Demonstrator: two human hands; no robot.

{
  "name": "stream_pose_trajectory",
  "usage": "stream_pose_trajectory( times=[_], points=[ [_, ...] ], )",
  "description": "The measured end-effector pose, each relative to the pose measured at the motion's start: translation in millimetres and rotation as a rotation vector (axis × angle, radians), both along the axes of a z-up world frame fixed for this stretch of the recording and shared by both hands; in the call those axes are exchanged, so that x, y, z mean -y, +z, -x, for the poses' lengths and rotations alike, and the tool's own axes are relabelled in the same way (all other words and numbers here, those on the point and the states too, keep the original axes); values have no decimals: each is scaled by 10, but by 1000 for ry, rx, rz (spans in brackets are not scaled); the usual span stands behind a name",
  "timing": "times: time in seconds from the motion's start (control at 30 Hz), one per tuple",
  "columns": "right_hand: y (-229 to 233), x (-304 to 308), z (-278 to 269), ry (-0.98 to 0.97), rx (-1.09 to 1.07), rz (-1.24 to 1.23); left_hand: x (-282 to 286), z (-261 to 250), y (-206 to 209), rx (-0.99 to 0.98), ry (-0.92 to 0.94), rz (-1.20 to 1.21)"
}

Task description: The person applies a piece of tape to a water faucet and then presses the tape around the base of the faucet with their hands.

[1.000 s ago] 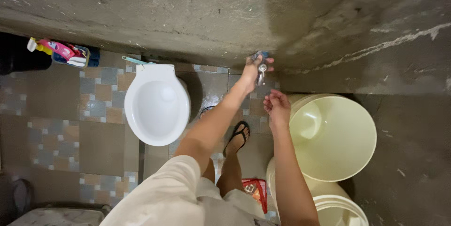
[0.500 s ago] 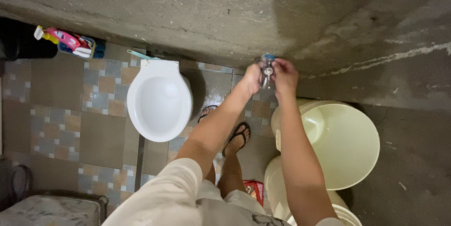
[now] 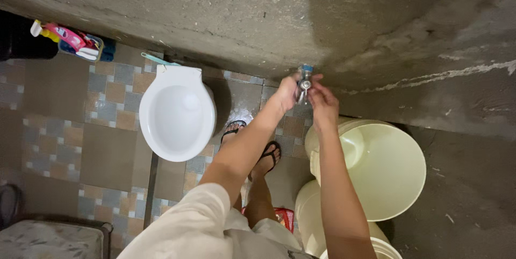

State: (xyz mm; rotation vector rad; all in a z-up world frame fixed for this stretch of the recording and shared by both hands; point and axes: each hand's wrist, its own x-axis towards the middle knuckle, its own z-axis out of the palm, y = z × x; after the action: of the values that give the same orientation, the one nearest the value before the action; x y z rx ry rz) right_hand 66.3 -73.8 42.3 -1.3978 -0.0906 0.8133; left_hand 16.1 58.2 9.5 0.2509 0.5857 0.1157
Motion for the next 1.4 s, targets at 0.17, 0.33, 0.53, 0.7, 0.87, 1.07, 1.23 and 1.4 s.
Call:
stream_pose_trajectory(
  times=[0.17,0.33,0.53,0.7,0.87,1.07,1.23,1.4],
  points=[
    [48,64,41,47,33,6,42,-143,-154,-184,50,-356],
    [48,-11,11,23,29,4,-65,-228,-315,-98,17,76],
    [229,-60,-147,26,-4,165,21,-92,-248,-71,-50,-207],
    [262,-61,-145,34,-32,145,-51,-178,-92,-151,-10,-7],
    [254,-84,-134,36,-10,157,-22,-126,-179,-108,-38,-69],
    [87,-51,-172,39,-40,109,51,-269,-478,-158,39,-172],
    [-15,-35,-191,50,8,91,40,-349,-709,-232,-9,-72],
    [-115,0,-201,74,16,119,121,-156,-925,-284,39,-280]
  ],
)
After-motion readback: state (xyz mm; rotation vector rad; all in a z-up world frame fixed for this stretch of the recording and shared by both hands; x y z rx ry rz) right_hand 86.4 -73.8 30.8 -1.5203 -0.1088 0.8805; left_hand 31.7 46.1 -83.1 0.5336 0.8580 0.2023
